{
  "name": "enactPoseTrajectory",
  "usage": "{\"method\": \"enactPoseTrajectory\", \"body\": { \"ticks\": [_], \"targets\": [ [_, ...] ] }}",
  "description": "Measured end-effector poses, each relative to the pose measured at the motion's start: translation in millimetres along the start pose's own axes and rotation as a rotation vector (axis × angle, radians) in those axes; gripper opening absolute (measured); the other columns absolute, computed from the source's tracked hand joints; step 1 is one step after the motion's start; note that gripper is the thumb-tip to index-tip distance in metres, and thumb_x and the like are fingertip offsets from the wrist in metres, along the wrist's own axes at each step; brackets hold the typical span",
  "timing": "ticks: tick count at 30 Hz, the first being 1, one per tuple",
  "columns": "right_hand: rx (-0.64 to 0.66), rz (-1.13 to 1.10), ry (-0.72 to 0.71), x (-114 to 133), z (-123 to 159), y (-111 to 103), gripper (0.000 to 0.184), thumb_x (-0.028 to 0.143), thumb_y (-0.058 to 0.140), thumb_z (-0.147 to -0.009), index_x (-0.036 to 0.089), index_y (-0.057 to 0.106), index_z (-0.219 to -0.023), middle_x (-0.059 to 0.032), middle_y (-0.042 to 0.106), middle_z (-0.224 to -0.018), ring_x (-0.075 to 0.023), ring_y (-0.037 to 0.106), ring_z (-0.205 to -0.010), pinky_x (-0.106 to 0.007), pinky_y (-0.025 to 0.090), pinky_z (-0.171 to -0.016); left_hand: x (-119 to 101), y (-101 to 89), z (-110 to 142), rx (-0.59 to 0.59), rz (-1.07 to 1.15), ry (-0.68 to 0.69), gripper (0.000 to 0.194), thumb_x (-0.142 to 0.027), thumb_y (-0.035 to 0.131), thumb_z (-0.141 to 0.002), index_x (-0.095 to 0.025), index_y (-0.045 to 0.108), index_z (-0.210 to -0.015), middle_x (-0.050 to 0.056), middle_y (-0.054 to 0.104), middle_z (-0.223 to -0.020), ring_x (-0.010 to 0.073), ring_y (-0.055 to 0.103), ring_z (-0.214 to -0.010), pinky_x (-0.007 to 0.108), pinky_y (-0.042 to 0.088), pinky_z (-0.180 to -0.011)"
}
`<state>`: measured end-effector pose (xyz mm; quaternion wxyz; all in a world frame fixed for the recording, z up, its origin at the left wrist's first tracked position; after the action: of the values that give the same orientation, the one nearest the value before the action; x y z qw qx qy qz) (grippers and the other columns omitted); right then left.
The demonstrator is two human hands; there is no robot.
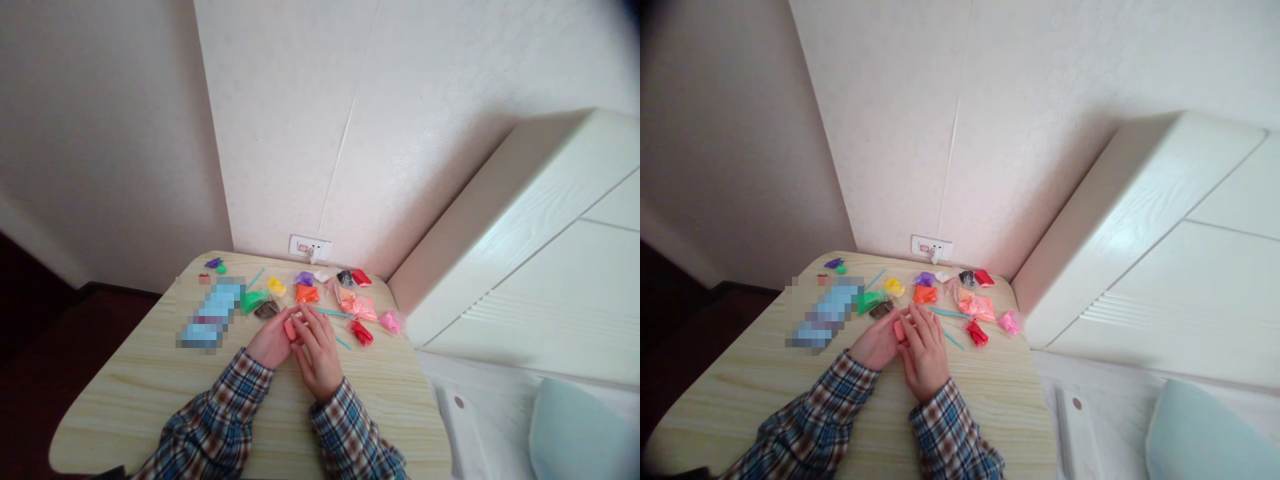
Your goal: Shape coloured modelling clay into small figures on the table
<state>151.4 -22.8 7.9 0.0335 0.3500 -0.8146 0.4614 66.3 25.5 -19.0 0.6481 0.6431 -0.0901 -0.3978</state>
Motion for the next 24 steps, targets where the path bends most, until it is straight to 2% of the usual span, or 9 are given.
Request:
{"method": "enactPoseTrajectory", "body": {
  "ticks": [4, 7, 10, 15, 19, 24],
  "targets": [
    [-0.014, 0.005, 0.043, -2.7, -0.3, -2.4, 0.037, 0.018, 0.046, -0.083, 0.021, 0.050, -0.120, -0.0100, 0.040, -0.136, -0.0260, 0.028, -0.129, -0.052, 0.027, -0.101, 1.6, 6.1, 2.8, 0.091, -0.100, -0.059, 0.029, -0.023, 0.040, -0.089, -0.012, 0.054, -0.112, 0.013, 0.060, -0.111, 0.0237, 0.052, -0.110, 0.037, 0.039, -0.091],
    [-0.046, -0.028, 0.058, -2.3, -0.3, -6.2, 0.031, 0.023, 0.049, -0.083, 0.021, 0.053, -0.113, -0.0102, 0.042, -0.133, -0.0262, 0.031, -0.126, -0.050, 0.029, -0.099, -0.4, 2.6, 5.8, 0.102, -0.177, -0.096, 0.029, -0.024, 0.046, -0.086, -0.014, 0.054, -0.112, 0.011, 0.063, -0.101, 0.0235, 0.055, -0.102, 0.039, 0.040, -0.089],
    [-0.096, -0.068, 0.086, -2.4, 0.5, -10.5, 0.032, 0.027, 0.051, -0.082, 0.020, 0.052, -0.113, -0.0112, 0.044, -0.130, -0.0257, 0.035, -0.122, -0.047, 0.032, -0.097, -3.7, -6.2, 7.6, 0.087, -0.257, -0.095, 0.023, -0.025, 0.056, -0.081, -0.013, 0.062, -0.099, 0.008, 0.066, -0.086, 0.0218, 0.059, -0.092, 0.037, 0.040, -0.087],
    [-0.186, -0.114, 0.092, -1.6, 2.2, -15.9, 0.030, 0.030, 0.052, -0.080, 0.018, 0.051, -0.108, -0.0121, 0.046, -0.126, -0.0263, 0.039, -0.118, -0.046, 0.033, -0.094, -3.7, -15.4, 7.1, 0.084, -0.341, -0.100, 0.022, -0.022, 0.072, -0.068, -0.012, 0.066, -0.086, 0.006, 0.066, -0.078, 0.0174, 0.061, -0.077, 0.028, 0.043, -0.075],
    [-0.180, -0.133, 0.072, 0.4, 2.3, -17.1, 0.033, 0.031, 0.054, -0.080, 0.019, 0.049, -0.110, -0.0115, 0.047, -0.125, -0.0261, 0.040, -0.117, -0.045, 0.033, -0.094, -3.3, -12.2, 7.2, 0.121, -0.356, -0.073, 0.021, -0.022, 0.072, -0.067, -0.011, 0.066, -0.084, 0.003, 0.063, -0.069, 0.0145, 0.059, -0.070, 0.025, 0.042, -0.070],
    [-0.187, -0.132, 0.047, 1.5, 3.8, -18.9, 0.031, 0.030, 0.054, -0.080, 0.019, 0.049, -0.109, -0.0107, 0.048, -0.124, -0.0258, 0.040, -0.117, -0.045, 0.032, -0.094, -1.6, -11.1, 9.4, 0.154, -0.364, -0.096, 0.022, -0.023, 0.071, -0.068, -0.010, 0.066, -0.086, 0.004, 0.061, -0.070, 0.0150, 0.059, -0.070, 0.025, 0.043, -0.068]
  ]
}}
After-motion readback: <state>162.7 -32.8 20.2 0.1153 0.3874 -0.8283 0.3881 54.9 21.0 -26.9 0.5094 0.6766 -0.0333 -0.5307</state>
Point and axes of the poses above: each hand's wrist, its own z-axis away from the middle knuckle, its own y-axis out of the palm, x = y × z, the point moved 4 cm from there along -z, towards the middle knuckle
